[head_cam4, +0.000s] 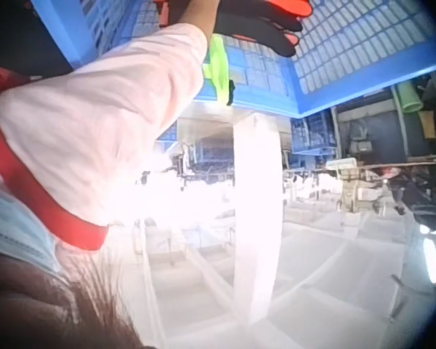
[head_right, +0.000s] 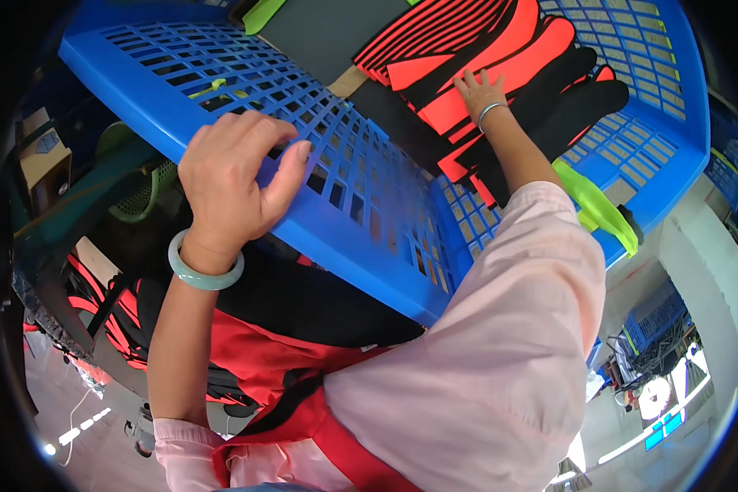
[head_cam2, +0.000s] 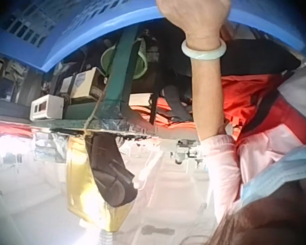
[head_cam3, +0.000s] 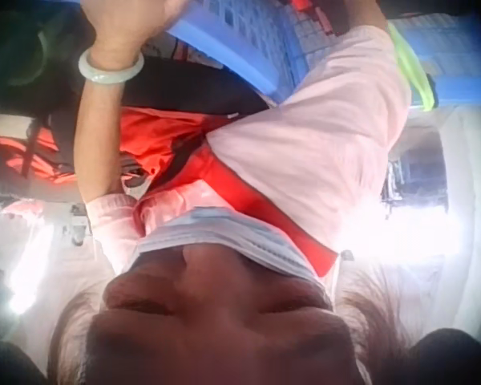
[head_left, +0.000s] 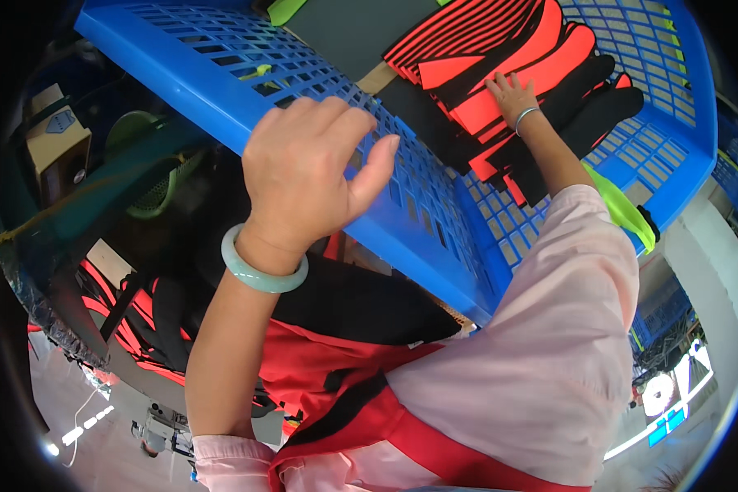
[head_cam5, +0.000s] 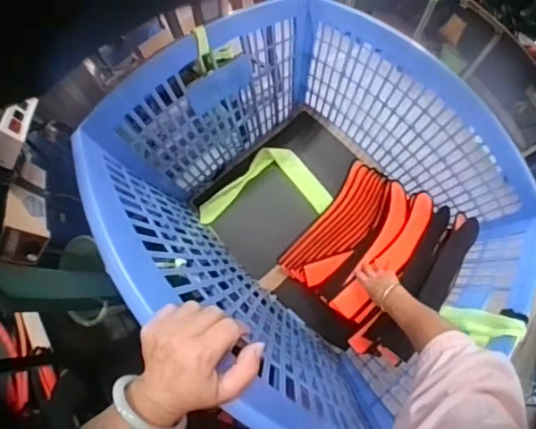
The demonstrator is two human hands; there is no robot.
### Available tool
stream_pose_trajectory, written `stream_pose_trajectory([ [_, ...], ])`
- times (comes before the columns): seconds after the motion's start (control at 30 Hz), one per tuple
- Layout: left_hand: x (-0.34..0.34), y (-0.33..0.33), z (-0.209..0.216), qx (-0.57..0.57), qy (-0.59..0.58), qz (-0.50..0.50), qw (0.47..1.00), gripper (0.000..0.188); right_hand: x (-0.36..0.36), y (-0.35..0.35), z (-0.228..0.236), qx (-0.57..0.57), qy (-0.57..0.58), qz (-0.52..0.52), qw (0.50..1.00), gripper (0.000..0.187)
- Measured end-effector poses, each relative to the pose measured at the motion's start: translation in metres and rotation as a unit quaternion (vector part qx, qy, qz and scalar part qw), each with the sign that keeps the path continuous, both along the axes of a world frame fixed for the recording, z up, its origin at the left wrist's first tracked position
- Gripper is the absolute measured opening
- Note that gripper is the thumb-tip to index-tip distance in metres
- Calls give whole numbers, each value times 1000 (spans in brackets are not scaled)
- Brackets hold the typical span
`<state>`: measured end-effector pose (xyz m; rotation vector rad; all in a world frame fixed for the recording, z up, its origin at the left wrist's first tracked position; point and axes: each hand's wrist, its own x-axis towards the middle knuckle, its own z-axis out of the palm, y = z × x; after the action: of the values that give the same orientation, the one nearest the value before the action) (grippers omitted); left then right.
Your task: The person sits at a sewing machine in a factory setting and sews red reflective strips onto black fabric pieces. They repeatedly pick up a black fabric piece, align a red strip, feed it through the machine, and place the finished item into a blue crate. The process is repetitive and involves handling multiple identical units.
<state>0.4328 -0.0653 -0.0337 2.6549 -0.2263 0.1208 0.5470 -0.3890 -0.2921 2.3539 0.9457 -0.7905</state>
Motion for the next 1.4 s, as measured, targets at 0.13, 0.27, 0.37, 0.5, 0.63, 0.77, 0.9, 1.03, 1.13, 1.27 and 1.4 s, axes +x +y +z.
stream_pose_trajectory([
  [0.13,1,-1,-5,8,-26,3,1000,16,-17,38,27,25,27,23,999,52],
  [0.27,0,-1,-6,6,-32,2,999,16,-111,88,-3,27,179,228,957,27],
  [0.37,4,1,-2,2,-12,-10,1000,12,-158,80,-61,-93,185,269,941,43],
  [0.5,0,2,-5,-8,-31,-13,999,10,-163,63,-85,-165,223,323,905,45],
  [0.63,-3,1,-4,-10,-24,-11,1000,12,-152,43,-89,-222,173,291,914,43],
  [0.77,-8,-1,-9,-4,-39,-4,999,15,-158,31,-89,-237,155,320,904,42],
  [0.9,-15,-8,-16,3,-60,-4,998,18,-155,24,-82,-228,135,336,904,41],
  [1.03,-25,-19,-12,15,-60,-9,998,20,-141,28,-59,-139,143,240,950,40],
  [1.13,-19,-13,-3,-44,-34,-19,998,22,-122,46,-29,97,240,-30,965,39],
  [1.27,-15,-7,6,-48,-66,-26,996,22,-87,62,41,305,261,-278,872,42],
  [1.4,-22,11,-9,-41,-75,-30,996,23,-67,77,112,467,274,-304,784,38],
])
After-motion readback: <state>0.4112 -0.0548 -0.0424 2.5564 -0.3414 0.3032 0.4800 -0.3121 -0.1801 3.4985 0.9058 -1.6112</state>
